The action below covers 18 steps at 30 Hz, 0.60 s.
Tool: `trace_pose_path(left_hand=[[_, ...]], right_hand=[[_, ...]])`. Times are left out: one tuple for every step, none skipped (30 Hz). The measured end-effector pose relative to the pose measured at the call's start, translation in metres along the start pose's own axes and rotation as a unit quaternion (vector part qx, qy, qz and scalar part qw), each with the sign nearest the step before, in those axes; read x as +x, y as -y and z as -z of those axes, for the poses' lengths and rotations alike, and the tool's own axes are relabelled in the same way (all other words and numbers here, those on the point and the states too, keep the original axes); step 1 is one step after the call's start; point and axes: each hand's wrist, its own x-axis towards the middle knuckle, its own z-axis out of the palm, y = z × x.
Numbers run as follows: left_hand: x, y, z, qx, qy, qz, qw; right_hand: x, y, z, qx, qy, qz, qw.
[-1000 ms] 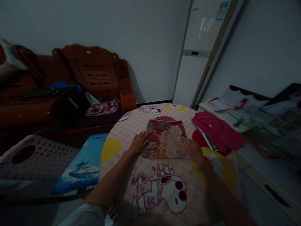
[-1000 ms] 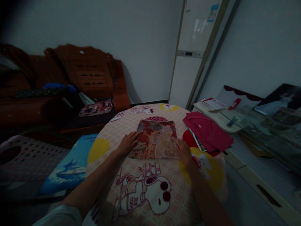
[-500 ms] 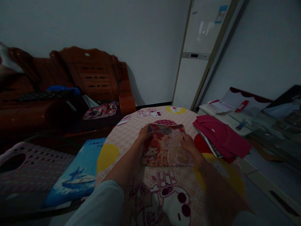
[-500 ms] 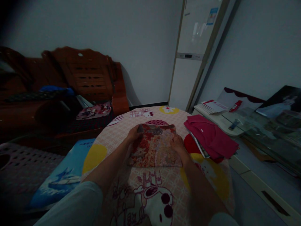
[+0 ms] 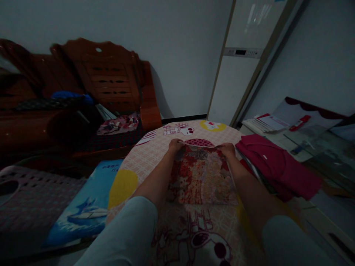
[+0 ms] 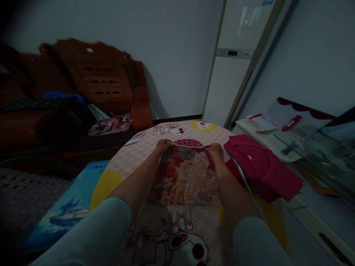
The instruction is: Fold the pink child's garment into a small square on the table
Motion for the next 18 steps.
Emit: trace_pose_path(left_hand=[[-0.003, -0.002, 0.000, -0.022, 0.002, -0.003, 1.000], [-0.006, -0.005, 0.001, -0.043, 0.004, -0.007, 0.999], [-0.010, -0.009, 0.004, -0.065, 0.006, -0.015, 0.998], [-0.015, -0.012, 0.007, -0.086, 0.009, -0.025, 0.996], [-0.021, -0.016, 0.013, -0.106, 0.012, -0.038, 0.994], [-0.027, -0.020, 0.019, -0.124, 0.017, -0.053, 0.991], [-0.035, -0.024, 0.027, -0.140, 0.023, -0.070, 0.987], [-0.044, -0.028, 0.035, -0.153, 0.030, -0.085, 0.984], [-0.054, -0.030, 0.044, -0.164, 0.042, -0.101, 0.980], [-0.065, -0.031, 0.054, -0.172, 0.056, -0.114, 0.977], [-0.077, -0.030, 0.063, -0.180, 0.076, -0.129, 0.972], [-0.090, -0.028, 0.072, -0.187, 0.117, -0.153, 0.963], [-0.104, -0.024, 0.079, -0.184, 0.160, -0.168, 0.955], [-0.117, -0.018, 0.086, -0.172, 0.201, -0.178, 0.948], [-0.130, -0.012, 0.092, -0.150, 0.242, -0.186, 0.940], [-0.143, -0.005, 0.096, -0.121, 0.281, -0.192, 0.932], [-0.153, 0.001, 0.100, -0.085, 0.312, -0.202, 0.924], [-0.162, 0.005, 0.103, -0.042, 0.332, -0.218, 0.917]], right_hand=[[-0.001, 0.002, 0.001, 0.023, -0.006, -0.001, 1.000], [-0.002, 0.004, 0.003, 0.047, -0.014, 0.001, 0.999], [-0.005, 0.006, 0.006, 0.071, -0.019, 0.006, 0.997], [-0.009, 0.009, 0.010, 0.096, -0.022, 0.013, 0.995], [-0.014, 0.012, 0.016, 0.120, -0.022, 0.022, 0.992], [-0.020, 0.014, 0.023, 0.141, -0.018, 0.034, 0.989], [-0.028, 0.015, 0.031, 0.160, -0.013, 0.047, 0.986], [-0.037, 0.016, 0.040, 0.176, -0.007, 0.059, 0.983], [-0.047, 0.015, 0.051, 0.190, 0.003, 0.074, 0.979], [-0.058, 0.012, 0.061, 0.202, 0.017, 0.092, 0.975], [-0.071, 0.007, 0.071, 0.208, 0.038, 0.112, 0.971], [-0.084, 0.001, 0.081, 0.206, 0.068, 0.140, 0.966], [-0.097, -0.006, 0.089, 0.191, 0.096, 0.164, 0.963], [-0.110, -0.015, 0.097, 0.159, 0.125, 0.187, 0.961], [-0.124, -0.023, 0.102, 0.121, 0.151, 0.207, 0.959], [-0.136, -0.031, 0.106, 0.080, 0.182, 0.227, 0.953], [-0.148, -0.038, 0.109, 0.042, 0.213, 0.247, 0.945], [-0.158, -0.043, 0.110, 0.012, 0.238, 0.266, 0.934]])
